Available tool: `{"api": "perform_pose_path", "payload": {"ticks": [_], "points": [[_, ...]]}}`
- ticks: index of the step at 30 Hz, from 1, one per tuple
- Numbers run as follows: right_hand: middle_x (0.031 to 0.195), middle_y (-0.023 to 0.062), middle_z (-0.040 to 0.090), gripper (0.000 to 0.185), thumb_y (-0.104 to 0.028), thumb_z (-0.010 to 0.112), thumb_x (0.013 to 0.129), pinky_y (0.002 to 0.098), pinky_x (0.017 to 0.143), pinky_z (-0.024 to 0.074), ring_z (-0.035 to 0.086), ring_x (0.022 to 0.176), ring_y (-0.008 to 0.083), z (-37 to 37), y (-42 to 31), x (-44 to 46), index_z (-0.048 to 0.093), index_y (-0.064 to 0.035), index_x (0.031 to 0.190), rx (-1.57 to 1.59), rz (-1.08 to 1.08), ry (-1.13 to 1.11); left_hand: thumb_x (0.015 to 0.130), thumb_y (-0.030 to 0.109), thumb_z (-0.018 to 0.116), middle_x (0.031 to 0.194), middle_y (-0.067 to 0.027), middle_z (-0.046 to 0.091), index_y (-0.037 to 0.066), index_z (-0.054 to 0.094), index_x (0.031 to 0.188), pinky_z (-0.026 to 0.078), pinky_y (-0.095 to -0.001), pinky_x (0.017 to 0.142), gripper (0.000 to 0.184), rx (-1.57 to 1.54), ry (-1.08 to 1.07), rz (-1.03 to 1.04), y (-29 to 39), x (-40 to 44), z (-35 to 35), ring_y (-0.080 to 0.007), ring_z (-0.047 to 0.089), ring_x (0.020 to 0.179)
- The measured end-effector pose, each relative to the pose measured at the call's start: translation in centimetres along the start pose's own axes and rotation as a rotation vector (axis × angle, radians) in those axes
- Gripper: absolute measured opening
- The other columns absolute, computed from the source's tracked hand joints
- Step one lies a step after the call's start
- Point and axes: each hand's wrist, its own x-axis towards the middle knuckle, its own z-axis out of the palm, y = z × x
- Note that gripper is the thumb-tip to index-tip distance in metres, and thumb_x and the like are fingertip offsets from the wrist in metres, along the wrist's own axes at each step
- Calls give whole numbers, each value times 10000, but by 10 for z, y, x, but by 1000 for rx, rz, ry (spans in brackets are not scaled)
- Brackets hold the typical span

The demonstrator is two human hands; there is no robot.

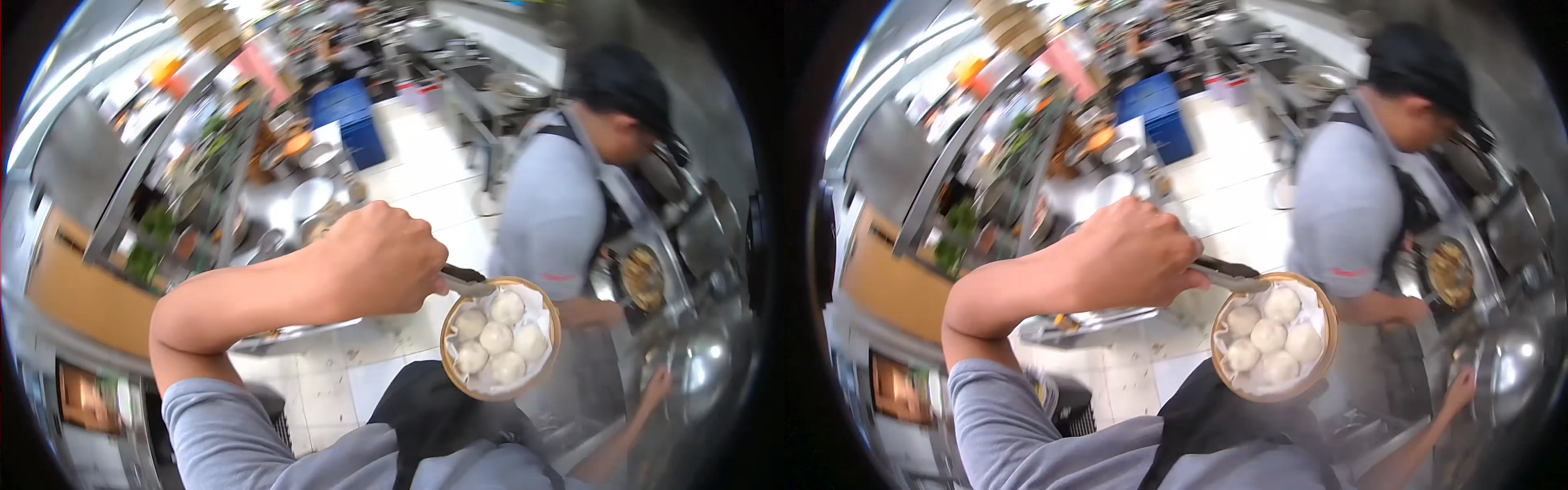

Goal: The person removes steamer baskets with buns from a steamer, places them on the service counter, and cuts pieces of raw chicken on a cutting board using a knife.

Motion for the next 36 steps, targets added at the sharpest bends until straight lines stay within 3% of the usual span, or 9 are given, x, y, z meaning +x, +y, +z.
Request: {"api": "perform_pose_path", "payload": {"ticks": [3, 5, 6, 7, 9, 11, 16, 24, 36], "points": [[919, 265, 684, 306, -189, 482, 999, 496, 768, 519, 666, 862, 429, 95, 14, -94, 683, 36, 945, -311, -82, -506, 944, 473, 669, 629, -140, 668, 42, 718, 730, 541, -424, 560, 484, -50, 18, -177, -38, -58, 76, -340, 711, 637], [946, 243, 710, 229, -165, 554, 910, 525, 786, 535, 689, 875, 418, 157, -3, -150, 719, -5, 912, -579, -747, -1010, 914, 442, 701, 672, -131, 694, 48, 733, 735, 548, -418, 577, 433, -87, -15, -297, -59, -96, 128, -326, 720, 658], [912, 227, 719, 222, -180, 586, 868, 519, 775, 547, 699, 864, 405, 120, -127, -171, 733, -13, 873, -236, -245, -1078, 883, 411, 734, 715, -122, 720, 55, 747, 740, 556, -413, 595, 384, -110, -45, -376, -66, -112, 154, -311, 729, 679], [876, 230, 717, 247, -205, 579, 871, 511, 721, 550, 716, 815, 385, 174, -72, -201, 726, -8, 846, -195, -749, -1043, 883, 411, 734, 715, -122, 720, 55, 747, 740, 556, -413, 595, 384, -120, -46, -396, -71, -127, 181, -311, 729, 679], [797, 206, 695, 260, -191, 531, 912, 506, 642, 542, 719, 759, 344, 172, -169, -216, 686, 6, 844, -290, -818, -1381, 881, 420, 736, 763, -118, 740, 63, 766, 796, 572, -414, 625, 369, -147, -140, -518, -73, -156, 233, -307, 745, 724], [774, 174, 670, 255, -185, 482, 938, 479, 569, 524, 714, 746, 302, 195, -216, -239, 648, 1, 887, -90, 87, -1649, 884, 421, 736, 802, -120, 752, 68, 776, 840, 582, -416, 658, 358, -195, -245, -632, -67, -181, 270, -308, 753, 763], [741, 115, 562, 219, -224, 472, 913, 391, 521, 488, 623, 641, 267, 253, -231, -261, 558, -27, 868, -144, 34, -1908, 885, 449, 740, 930, -135, 776, 76, 792, 966, 601, -421, 764, 386, -389, -494, -1015, -42, -268, 358, -311, 765, 884], [758, 103, 587, 190, -219, 507, 925, 381, 510, 488, 621, 627, 251, 292, -309, -224, 581, -46, 898, -235, -74, -1872, 876, 531, 703, 1107, -129, 773, 68, 791, 1084, 597, -410, 834, 515, -400, -765, -1462, -45, -462, 411, -270, 750, 1046], [785, 86, 623, 149, -213, 560, 944, 365, 494, 488, 618, 606, 226, 321, -525, -347, 615, -75, 942, -37, 133, -1723, 877, 287, 654, 1087, -94, 781, 146, 807, 1052, 597, -371, 773, 272, -292, -395, -1646, -244, -602, 543, -246, 759, 1003]]}}
